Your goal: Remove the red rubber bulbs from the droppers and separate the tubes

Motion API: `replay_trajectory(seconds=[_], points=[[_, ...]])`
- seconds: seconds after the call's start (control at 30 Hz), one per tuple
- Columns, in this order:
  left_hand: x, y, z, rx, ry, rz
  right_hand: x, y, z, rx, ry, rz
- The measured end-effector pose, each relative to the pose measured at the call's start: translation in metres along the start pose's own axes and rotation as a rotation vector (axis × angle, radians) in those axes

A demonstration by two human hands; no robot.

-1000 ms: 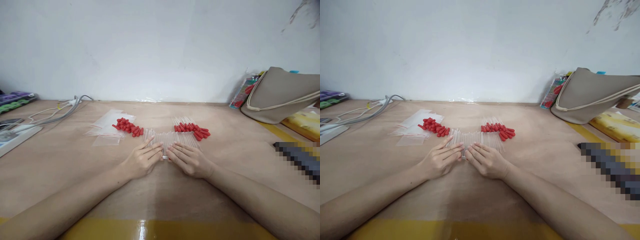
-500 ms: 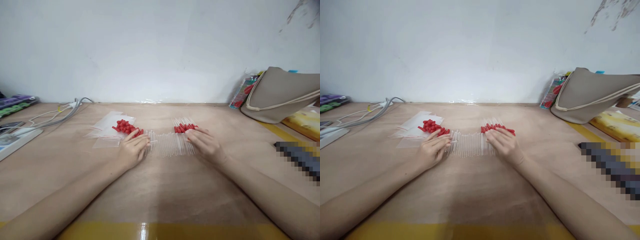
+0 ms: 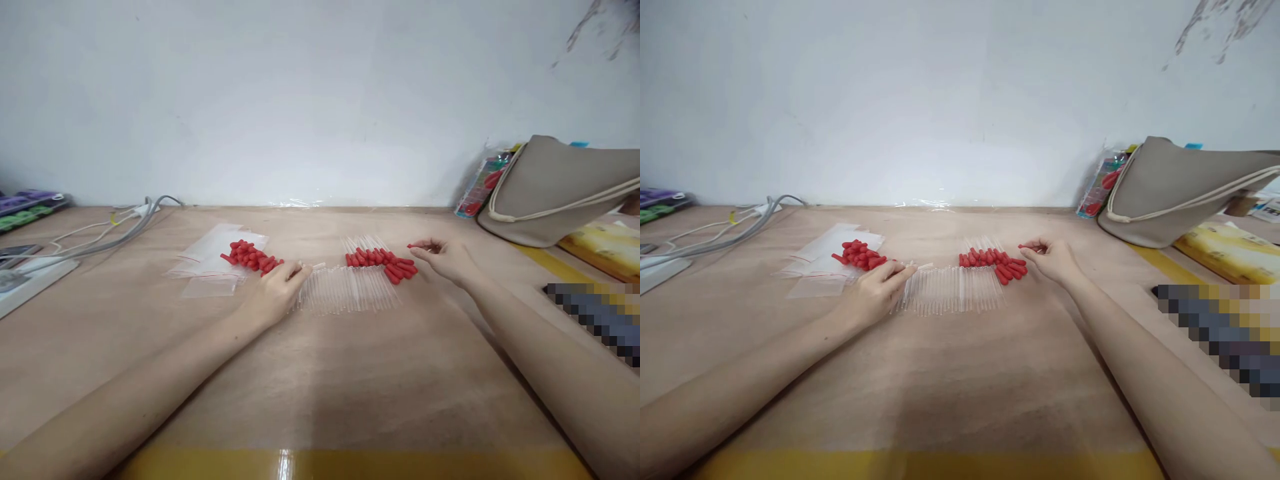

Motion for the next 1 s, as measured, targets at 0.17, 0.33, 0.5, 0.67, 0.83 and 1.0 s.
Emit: replay_trajectory(seconds=[0.17, 0.33, 0.5, 0.67, 0.83, 1.0], points=[[0.0, -0.002, -0.009, -0.001, -0.116, 0.006, 0.002, -0.01, -0.004, 0.015, -0.081, 0.134], [-0.001, -0.004, -0.016, 0.117, -0.128, -0.008, 0.003, -0.009, -0.005, 0.048, -0.104, 0.116], [0.0, -0.01, -0.019, 0.216, -0.127, 0.071, 0.005, -0.011, 0.0, 0.016, -0.099, 0.188], [0.001, -0.009, -0.016, 0.257, -0.097, 0.12, 0.004, -0.009, -0.001, 0.038, -0.11, 0.198], [0.001, -0.001, -0.009, 0.254, -0.098, 0.189, 0.004, -0.009, -0.001, 0.025, -0.086, 0.224], [0.003, -0.004, -0.003, 0.261, -0.168, 0.363, 0.003, -0.005, 0.0, 0.091, -0.061, 0.132]])
Point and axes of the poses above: each hand's wrist, its own x-axis away from the middle knuckle, its own y-axis out of the back of the hand, z = x × y, the point moved 5 cm from there along -x, towards the middle knuckle, and after that the axes turned 8 degrees about z, right-handed, at the moved point
